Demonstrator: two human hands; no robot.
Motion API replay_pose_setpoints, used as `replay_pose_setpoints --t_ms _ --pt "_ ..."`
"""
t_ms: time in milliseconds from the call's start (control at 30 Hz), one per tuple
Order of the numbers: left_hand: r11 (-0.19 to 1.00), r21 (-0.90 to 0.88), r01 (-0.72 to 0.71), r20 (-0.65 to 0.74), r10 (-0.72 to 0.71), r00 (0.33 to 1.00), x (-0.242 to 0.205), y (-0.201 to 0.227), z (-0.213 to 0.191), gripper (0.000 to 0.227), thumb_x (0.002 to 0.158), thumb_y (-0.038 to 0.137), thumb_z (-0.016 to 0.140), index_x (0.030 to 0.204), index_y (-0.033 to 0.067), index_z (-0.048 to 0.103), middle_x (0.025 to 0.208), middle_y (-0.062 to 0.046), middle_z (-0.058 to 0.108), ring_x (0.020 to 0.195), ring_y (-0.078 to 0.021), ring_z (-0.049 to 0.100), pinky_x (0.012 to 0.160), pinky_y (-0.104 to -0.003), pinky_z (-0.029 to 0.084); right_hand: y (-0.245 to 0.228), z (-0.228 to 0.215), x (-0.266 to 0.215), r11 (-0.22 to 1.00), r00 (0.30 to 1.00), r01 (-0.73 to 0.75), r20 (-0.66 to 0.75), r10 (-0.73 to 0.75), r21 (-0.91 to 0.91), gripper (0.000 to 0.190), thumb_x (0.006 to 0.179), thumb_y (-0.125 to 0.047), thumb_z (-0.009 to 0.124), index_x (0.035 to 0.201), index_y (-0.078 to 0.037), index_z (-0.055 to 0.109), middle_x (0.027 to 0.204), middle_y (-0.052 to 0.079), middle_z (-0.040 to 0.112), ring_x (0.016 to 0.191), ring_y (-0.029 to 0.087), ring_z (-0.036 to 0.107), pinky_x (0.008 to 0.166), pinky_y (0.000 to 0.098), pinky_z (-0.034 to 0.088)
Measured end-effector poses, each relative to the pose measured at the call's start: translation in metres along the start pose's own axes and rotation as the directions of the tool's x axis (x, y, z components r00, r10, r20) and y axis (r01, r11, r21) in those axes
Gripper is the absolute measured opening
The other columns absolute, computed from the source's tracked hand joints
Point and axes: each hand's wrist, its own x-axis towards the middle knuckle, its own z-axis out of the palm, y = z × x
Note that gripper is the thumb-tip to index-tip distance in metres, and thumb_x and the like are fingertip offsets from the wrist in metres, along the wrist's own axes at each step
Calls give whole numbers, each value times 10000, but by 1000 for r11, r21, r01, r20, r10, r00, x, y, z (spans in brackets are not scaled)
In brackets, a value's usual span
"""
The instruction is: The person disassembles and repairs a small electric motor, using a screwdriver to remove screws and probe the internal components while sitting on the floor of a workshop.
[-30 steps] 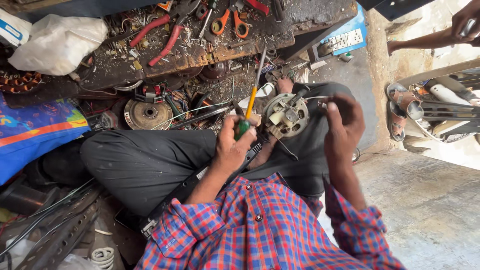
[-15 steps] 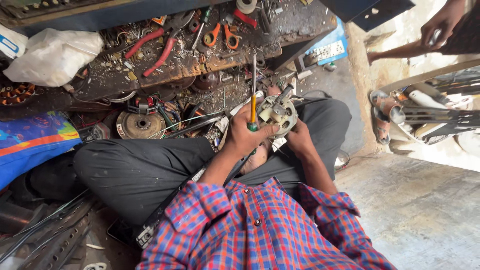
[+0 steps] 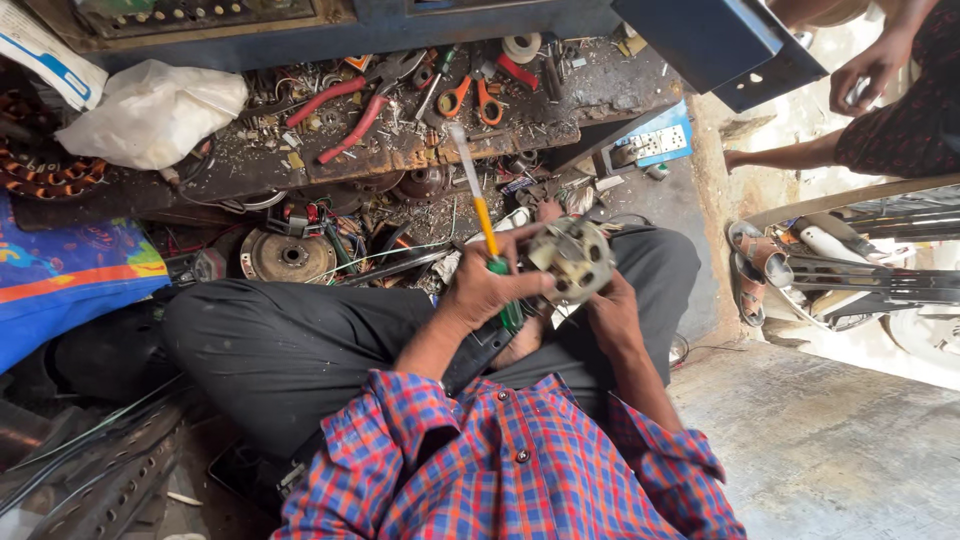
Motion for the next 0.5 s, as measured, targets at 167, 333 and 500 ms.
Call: replay_pose_setpoints --t_ms 167,333,500 --pt "991 134 19 33 -24 999 1 16 12 433 695 190 942 665 79 525 1420 -228 653 1181 -246 653 963 -354 529 -24 -13 -22 996 997 78 -17 -78 31 233 930 25 702 1162 36 680 1120 98 747 1000 155 703 909 313 563" --pt "947 -235 219 18 -222 975 10 1 3 331 718 116 929 706 73 601 1127 -156 681 994 -217 680 904 -363 583 -42 -8 -43 962 987 150 -18 -158 -229 283 920 -12 656 1199 19 692 1136 58 740 1056 114 672 937 281 532" --pt "820 -414 395 13 -429 903 12 -15 -18 312 644 98 893 684 141 587 791 -50 698 749 -187 700 780 -355 614 -23 -2 -38 894 994 109 19 -112 -435 288 873 -36 655 1153 12 702 1070 74 753 996 115 671 896 291 523"
